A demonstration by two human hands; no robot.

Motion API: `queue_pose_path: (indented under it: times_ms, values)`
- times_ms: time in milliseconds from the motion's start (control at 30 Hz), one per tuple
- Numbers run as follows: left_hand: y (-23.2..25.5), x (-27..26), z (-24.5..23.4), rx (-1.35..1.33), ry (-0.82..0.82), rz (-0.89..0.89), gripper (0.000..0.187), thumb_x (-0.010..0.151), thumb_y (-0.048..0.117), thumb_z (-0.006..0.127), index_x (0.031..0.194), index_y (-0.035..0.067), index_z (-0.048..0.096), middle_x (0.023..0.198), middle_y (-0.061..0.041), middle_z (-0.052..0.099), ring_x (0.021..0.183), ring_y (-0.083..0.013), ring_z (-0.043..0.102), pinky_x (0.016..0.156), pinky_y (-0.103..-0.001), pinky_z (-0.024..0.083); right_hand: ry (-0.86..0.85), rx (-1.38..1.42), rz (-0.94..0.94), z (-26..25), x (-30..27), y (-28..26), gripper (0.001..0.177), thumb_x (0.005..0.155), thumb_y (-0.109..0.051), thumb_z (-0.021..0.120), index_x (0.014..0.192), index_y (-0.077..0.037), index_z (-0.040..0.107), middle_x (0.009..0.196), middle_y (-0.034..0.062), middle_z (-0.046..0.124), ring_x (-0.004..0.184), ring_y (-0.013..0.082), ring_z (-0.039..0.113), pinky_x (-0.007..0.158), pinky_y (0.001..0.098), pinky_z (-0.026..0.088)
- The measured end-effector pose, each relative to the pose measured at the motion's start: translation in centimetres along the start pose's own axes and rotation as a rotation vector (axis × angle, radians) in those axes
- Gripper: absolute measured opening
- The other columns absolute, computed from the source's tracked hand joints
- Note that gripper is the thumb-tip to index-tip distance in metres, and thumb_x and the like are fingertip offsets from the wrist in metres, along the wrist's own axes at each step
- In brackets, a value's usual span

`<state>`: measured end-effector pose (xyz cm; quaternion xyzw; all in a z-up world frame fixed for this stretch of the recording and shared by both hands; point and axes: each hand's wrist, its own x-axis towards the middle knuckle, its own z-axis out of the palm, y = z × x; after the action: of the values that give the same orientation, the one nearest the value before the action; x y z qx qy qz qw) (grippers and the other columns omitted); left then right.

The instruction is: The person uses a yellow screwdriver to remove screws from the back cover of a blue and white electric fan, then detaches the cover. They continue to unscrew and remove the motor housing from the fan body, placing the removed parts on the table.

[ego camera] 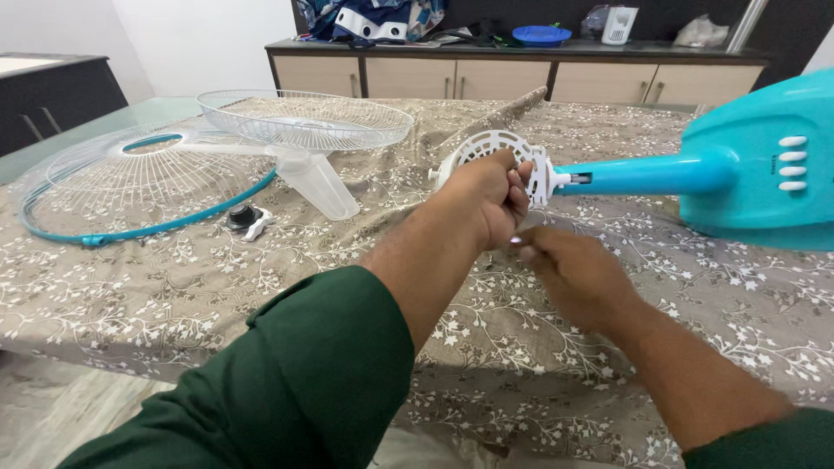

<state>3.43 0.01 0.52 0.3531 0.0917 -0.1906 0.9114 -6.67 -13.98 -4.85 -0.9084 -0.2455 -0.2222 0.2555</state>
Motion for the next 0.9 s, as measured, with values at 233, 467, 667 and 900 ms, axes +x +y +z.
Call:
queue_pose_path:
  times_ms: [233,467,667,900]
  values:
    - [-0.5,-0.3,-0.6,0.081,-0.001,0.03,0.016,0.103,0.02,0.056,0.096,0.005,0.057,0.078,0.0,0.064,0.049,0.0004,0.047,0.039,-0.014,0.04,0.417,0.196,0.196,-0.7,1.9,2.3,0.036,0.09,-0.03,0.08,0.122,-0.013,0.075,0.064,0.0028,0.056,0.056,0.0083,0.047,0.05,0.0279,0.039]
    - [-0.6,0.1,-1.0,0.06,-0.075,0.023,0.02,0.103,0.019,0.053,0.088,0.007,0.056,0.07,0.002,0.06,0.048,-0.0004,0.046,0.038,-0.014,0.038,0.476,-0.084,-0.094,0.4,4.8,2.4,0.022,0.097,-0.027,0.079,0.115,-0.015,0.08,0.085,0.0106,0.07,0.07,0.0249,0.067,0.061,0.037,0.051]
    - [-0.9,0.3,-1.2,0.064,-0.083,0.04,0.021,0.104,0.019,0.052,0.088,0.006,0.055,0.069,0.002,0.06,0.048,-0.0004,0.049,0.039,-0.014,0.038,0.495,-0.084,-0.121,0.8,5.2,2.8,0.019,0.097,-0.029,0.08,0.108,-0.013,0.08,0.093,0.0111,0.072,0.078,0.0273,0.07,0.066,0.0377,0.052]
    - [-0.8,-0.1,-0.8,0.073,-0.122,0.037,0.018,0.103,0.017,0.052,0.088,0.008,0.057,0.066,0.004,0.061,0.048,0.0017,0.05,0.039,-0.013,0.039,0.391,0.032,0.016,-0.1,7.3,3.4,0.019,0.09,-0.025,0.083,0.098,-0.009,0.079,0.091,0.0093,0.072,0.075,0.0217,0.07,0.067,0.0343,0.053]
